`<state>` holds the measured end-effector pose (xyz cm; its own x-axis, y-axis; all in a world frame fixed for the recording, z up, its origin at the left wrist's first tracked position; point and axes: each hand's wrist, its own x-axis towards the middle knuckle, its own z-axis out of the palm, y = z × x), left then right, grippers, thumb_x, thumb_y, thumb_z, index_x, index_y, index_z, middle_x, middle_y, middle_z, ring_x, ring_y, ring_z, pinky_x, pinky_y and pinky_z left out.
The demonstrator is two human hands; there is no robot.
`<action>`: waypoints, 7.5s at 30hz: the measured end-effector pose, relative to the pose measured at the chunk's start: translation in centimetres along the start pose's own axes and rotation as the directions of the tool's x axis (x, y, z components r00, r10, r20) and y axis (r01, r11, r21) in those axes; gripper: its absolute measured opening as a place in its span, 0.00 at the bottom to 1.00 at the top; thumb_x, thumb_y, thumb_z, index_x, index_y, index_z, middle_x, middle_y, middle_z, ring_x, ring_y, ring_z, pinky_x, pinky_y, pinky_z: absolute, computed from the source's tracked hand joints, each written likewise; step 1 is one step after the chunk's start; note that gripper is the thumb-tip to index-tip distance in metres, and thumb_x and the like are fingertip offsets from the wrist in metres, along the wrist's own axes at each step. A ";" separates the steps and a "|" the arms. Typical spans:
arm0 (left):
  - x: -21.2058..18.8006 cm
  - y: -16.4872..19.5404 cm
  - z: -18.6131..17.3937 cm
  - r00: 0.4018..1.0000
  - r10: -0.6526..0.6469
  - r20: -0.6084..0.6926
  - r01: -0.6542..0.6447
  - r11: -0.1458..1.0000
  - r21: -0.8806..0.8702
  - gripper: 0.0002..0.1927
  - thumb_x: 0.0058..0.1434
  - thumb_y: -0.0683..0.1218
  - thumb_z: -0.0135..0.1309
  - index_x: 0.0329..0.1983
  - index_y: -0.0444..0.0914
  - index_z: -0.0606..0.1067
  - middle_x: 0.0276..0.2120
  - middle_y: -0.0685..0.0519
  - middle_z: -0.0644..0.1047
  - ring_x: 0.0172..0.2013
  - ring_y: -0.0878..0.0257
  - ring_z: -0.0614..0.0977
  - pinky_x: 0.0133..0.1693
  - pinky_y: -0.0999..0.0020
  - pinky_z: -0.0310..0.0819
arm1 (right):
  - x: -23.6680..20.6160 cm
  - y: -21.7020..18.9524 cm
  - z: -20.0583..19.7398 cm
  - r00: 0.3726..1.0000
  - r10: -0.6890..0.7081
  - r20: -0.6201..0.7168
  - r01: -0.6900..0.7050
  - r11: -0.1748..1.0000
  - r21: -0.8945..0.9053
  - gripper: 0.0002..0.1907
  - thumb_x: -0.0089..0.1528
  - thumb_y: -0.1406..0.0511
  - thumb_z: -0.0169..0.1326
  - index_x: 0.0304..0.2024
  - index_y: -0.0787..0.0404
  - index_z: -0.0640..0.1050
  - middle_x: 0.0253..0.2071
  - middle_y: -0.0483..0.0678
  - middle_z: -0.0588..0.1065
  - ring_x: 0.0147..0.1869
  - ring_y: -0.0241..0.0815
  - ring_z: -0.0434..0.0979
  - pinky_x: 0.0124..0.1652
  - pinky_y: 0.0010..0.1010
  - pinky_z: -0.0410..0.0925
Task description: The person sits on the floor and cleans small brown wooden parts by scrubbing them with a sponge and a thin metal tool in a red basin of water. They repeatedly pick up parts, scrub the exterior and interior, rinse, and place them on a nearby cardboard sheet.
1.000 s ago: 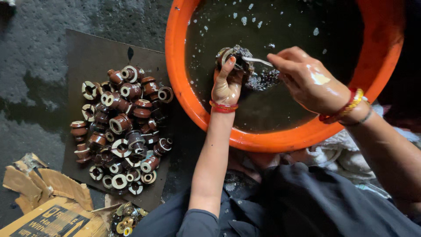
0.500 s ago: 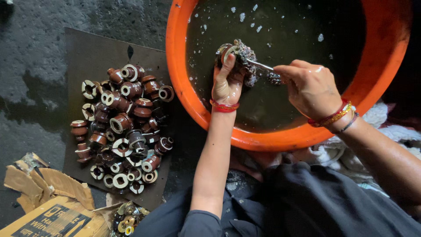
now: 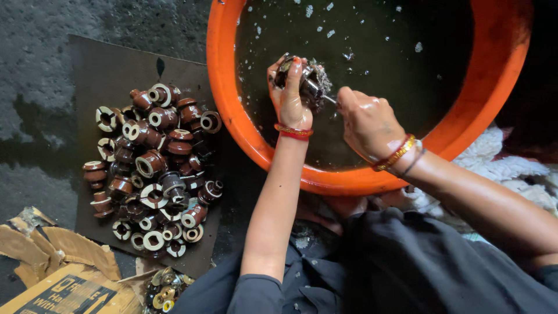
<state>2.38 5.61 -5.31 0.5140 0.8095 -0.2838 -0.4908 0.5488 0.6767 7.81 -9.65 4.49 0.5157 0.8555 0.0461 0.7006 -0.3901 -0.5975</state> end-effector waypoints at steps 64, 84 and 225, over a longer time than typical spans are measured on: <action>5.4 -7.3 -2.8 0.934 0.241 0.265 -0.326 0.263 0.908 0.24 0.61 0.44 0.59 0.59 0.31 0.68 0.50 0.42 0.77 0.50 0.55 0.80 0.54 0.58 0.73 | 5.1 14.8 5.7 0.946 0.317 -0.062 -0.318 0.948 -0.009 0.16 0.68 0.62 0.52 0.33 0.69 0.79 0.33 0.65 0.77 0.40 0.68 0.77 0.41 0.53 0.68; 1.6 1.1 9.9 0.941 -0.329 -0.079 0.325 0.943 -0.067 0.11 0.56 0.44 0.67 0.36 0.36 0.76 0.28 0.51 0.78 0.22 0.63 0.76 0.24 0.65 0.75 | 2.5 0.0 -1.7 0.962 0.003 -0.273 -0.006 1.000 -0.012 0.06 0.70 0.71 0.52 0.38 0.65 0.69 0.29 0.59 0.72 0.29 0.63 0.73 0.27 0.47 0.64; 2.0 -2.0 3.8 0.980 -0.200 0.010 0.199 0.965 -0.169 0.14 0.70 0.48 0.52 0.51 0.37 0.64 0.37 0.41 0.77 0.34 0.53 0.83 0.37 0.57 0.83 | 4.2 0.6 2.7 0.979 0.041 -0.200 -0.014 0.991 0.134 0.11 0.73 0.70 0.49 0.54 0.68 0.65 0.30 0.60 0.76 0.33 0.61 0.79 0.30 0.44 0.69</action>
<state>7.10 5.29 -4.64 0.6088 0.6811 -0.4068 -0.4905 0.7261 0.4818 9.08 -5.40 2.14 0.6323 0.7534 0.1805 0.6209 -0.3535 -0.6997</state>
